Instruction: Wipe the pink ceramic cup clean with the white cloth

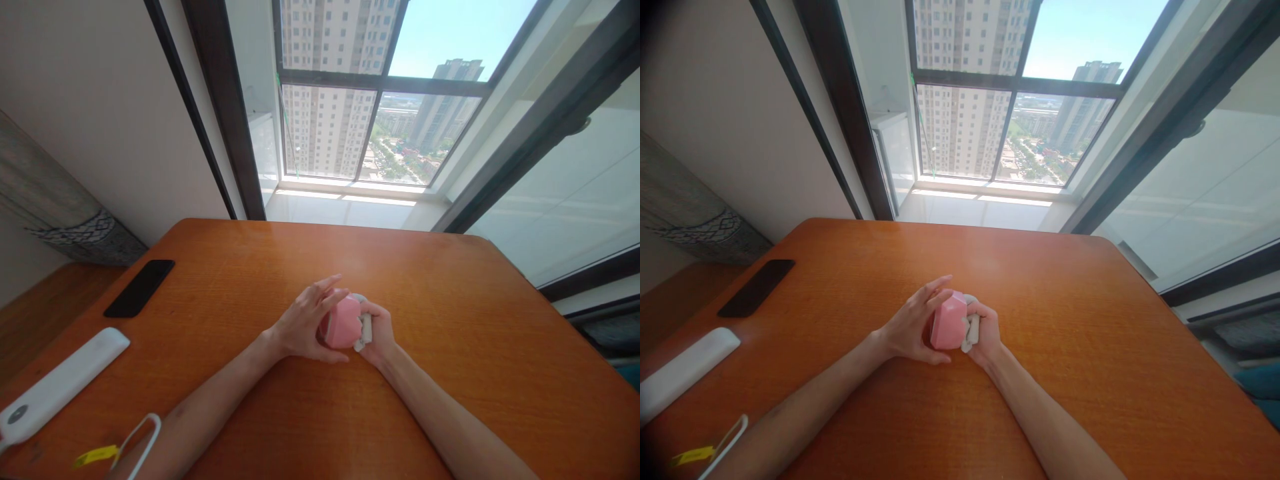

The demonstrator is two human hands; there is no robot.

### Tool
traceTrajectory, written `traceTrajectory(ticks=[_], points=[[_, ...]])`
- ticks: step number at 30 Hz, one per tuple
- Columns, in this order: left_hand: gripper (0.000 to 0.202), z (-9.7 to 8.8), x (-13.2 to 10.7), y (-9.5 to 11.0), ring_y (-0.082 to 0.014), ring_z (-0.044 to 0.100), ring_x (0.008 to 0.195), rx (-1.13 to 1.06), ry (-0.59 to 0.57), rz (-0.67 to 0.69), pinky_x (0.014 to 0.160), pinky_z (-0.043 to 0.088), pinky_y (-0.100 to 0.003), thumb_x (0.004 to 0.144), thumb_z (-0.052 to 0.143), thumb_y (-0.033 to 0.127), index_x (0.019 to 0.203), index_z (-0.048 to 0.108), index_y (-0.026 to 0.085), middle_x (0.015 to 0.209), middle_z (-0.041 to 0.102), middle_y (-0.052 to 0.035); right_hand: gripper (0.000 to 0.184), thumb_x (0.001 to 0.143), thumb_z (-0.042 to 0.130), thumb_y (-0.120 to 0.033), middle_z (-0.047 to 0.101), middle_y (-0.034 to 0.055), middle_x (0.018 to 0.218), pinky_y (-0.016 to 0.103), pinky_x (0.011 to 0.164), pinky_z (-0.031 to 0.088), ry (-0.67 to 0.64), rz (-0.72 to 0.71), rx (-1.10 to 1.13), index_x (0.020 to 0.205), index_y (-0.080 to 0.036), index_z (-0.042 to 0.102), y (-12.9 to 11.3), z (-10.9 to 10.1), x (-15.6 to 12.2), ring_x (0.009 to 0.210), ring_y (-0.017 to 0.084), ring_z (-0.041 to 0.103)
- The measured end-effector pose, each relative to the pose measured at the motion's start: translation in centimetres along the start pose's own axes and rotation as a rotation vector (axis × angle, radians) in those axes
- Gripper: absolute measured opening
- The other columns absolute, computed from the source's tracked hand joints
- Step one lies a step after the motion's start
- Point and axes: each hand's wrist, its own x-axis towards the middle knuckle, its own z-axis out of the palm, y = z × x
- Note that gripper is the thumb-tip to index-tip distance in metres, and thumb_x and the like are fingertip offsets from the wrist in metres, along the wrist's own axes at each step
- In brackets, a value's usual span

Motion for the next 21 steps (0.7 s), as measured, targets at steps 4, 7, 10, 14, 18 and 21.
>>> traceTrajectory(ticks=[4, 7, 10, 14, 18, 21], points=[[0.114, -0.6, -0.4, -1.3, -0.0453, 0.042, 0.158, 0.085, -0.043, 0.223, 0.124, 0.046, -0.061, 0.074, 0.090, 0.065, 0.167, 0.029, 0.038, 0.179, 0.023, -0.0188, 0.017, 0.062, 0.074, -0.019, 0.074, 0.0021, 0.070, 0.028, 0.054, 0.055, 0.031, 0.045, 0.033, 0.079, -0.018, 0.076, -0.2, 0.4, -0.2, 0.056, 0.016, 0.060], [0.099, -0.5, -0.2, -1.5, -0.0415, 0.048, 0.154, 0.080, -0.006, 0.272, 0.123, 0.048, -0.060, 0.080, 0.090, 0.055, 0.163, 0.039, 0.038, 0.174, 0.033, -0.0181, 0.023, 0.062, 0.074, -0.020, 0.079, 0.0049, 0.079, 0.033, 0.061, 0.061, 0.039, 0.075, 0.035, 0.084, -0.017, 0.079, -0.3, 0.6, -0.3, 0.064, 0.020, 0.067], [0.091, -0.2, 0.1, -1.0, -0.0367, 0.059, 0.140, 0.064, 0.064, 0.260, 0.115, 0.055, -0.056, 0.080, 0.089, 0.054, 0.159, 0.047, 0.036, 0.161, 0.048, -0.0175, 0.028, 0.063, 0.074, -0.021, 0.081, 0.0071, 0.084, 0.035, 0.067, 0.063, 0.032, 0.092, 0.029, 0.090, -0.015, 0.081, -0.4, 0.8, -0.4, 0.071, 0.022, 0.070], [0.087, -0.1, 0.5, 0.1, -0.0343, 0.063, 0.129, 0.090, 0.093, 0.186, 0.109, 0.059, -0.053, 0.079, 0.087, 0.055, 0.156, 0.053, 0.033, 0.153, 0.053, -0.0170, 0.029, 0.066, 0.075, -0.025, 0.082, 0.0094, 0.087, 0.036, 0.070, 0.064, 0.026, 0.113, 0.003, 0.093, -0.015, 0.083, -0.4, 0.9, -0.5, 0.075, 0.024, 0.072], [0.092, 0.0, 0.6, 0.9, -0.0330, 0.063, 0.127, 0.082, 0.082, 0.080, 0.108, 0.059, -0.050, 0.077, 0.087, 0.056, 0.157, 0.051, 0.032, 0.151, 0.053, -0.0160, 0.030, 0.070, 0.076, -0.028, 0.084, 0.0108, 0.093, 0.037, 0.074, 0.064, 0.013, 0.113, 0.004, 0.095, -0.014, 0.083, -0.4, 0.8, -0.6, 0.079, 0.026, 0.074], [0.093, 0.0, 0.8, 1.4, -0.0330, 0.062, 0.126, 0.061, 0.054, -0.007, 0.108, 0.059, -0.050, 0.074, 0.088, 0.055, 0.156, 0.051, 0.032, 0.150, 0.052, -0.0150, 0.032, 0.070, 0.076, -0.027, 0.083, 0.0120, 0.091, 0.036, 0.072, 0.063, 0.016, 0.117, 0.017, 0.097, -0.012, 0.084, -0.4, 0.9, -0.6, 0.076, 0.025, 0.073]])
